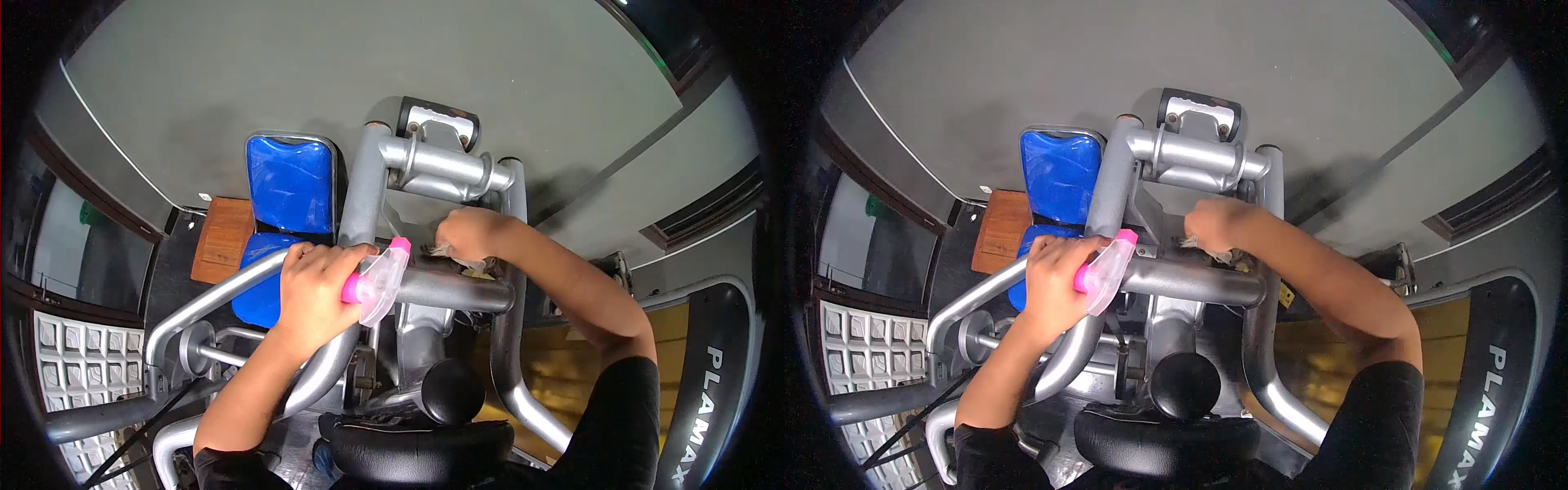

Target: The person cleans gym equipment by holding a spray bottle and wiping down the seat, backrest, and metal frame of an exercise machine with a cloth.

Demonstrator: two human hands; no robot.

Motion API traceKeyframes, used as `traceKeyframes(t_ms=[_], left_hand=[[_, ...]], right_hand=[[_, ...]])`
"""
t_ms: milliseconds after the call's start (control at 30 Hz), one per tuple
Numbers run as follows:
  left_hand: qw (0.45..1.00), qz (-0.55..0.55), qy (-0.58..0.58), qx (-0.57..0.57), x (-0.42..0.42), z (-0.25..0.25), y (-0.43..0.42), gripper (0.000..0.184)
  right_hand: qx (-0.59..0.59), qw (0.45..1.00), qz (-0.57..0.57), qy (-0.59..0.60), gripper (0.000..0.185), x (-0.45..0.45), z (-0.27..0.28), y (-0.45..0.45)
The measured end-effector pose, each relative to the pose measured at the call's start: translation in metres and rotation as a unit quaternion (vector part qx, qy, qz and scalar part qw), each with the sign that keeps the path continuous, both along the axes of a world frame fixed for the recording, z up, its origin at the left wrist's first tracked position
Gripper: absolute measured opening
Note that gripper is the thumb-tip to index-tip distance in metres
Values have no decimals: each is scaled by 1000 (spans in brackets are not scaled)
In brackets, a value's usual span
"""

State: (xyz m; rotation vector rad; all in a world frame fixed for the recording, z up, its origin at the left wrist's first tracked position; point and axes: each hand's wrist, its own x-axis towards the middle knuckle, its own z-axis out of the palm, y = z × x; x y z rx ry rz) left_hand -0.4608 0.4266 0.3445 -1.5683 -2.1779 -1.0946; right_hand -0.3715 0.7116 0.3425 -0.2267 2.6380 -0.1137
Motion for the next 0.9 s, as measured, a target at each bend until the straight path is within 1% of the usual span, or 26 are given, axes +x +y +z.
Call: traceKeyframes(t_ms=[67,100,167,233,267,300,333,367,400,433,467,533,567,633,667,700,733,767,800,833,900], left_hand=[[1000,0,2,-2,1,0,0,38],[1000,0,7,-8,1,1,-1,39],[1000,-5,11,-13,0,0,0,40],[1000,0,18,-21,0,-1,0,45],[1000,-1,20,-18,-1,-2,0,45],[999,-4,26,-18,-1,-3,-1,48],[999,-7,32,-18,-1,-4,-2,51],[999,-13,27,-43,1,0,-5,56],[999,-9,23,-44,1,2,-6,56],[999,-14,28,-33,2,4,-5,48],[999,-22,34,-21,3,5,-3,40],[999,-18,43,-23,4,5,-3,39],[999,-17,38,-17,4,3,-2,39],[999,-18,38,-10,3,1,-2,38],[999,-18,33,-21,3,0,-3,45],[999,-18,25,-32,3,-1,-4,52],[999,-17,24,-32,3,-1,-4,52],[999,-16,24,-29,4,1,-3,51],[999,-16,25,-24,4,1,-3,50],[999,-17,23,-25,4,1,-2,50],[999,-14,27,-15,4,0,-2,47]], right_hand=[[72,997,-10,16,21,1,-2,-4],[72,997,-11,16,21,-3,-8,-7],[159,987,-14,27,18,-13,-39,-7],[251,963,61,74,16,-30,-154,34],[254,962,61,76,16,-41,-145,28],[223,974,-35,30,19,-54,-129,13],[189,973,-129,-16,22,-63,-123,6],[189,974,-126,-18,22,-67,-131,14],[172,980,-102,7,20,-69,-148,28],[154,984,-79,32,19,-70,-155,32],[154,984,-80,30,19,-69,-162,35],[218,961,-167,5,20,-72,-164,34],[219,961,-168,9,20,-74,-163,34],[284,933,-217,-51,24,-81,-179,38],[283,933,-217,-48,24,-91,-202,44],[327,881,-335,-64,27,-102,-237,53],[365,813,-447,-80,29,-109,-264,62],[365,813,-446,-83,29,-112,-280,69],[386,790,-462,-112,30,-115,-292,75],[406,766,-477,-141,30,-115,-298,77],[334,887,-300,-109,29,-81,-182,32]])
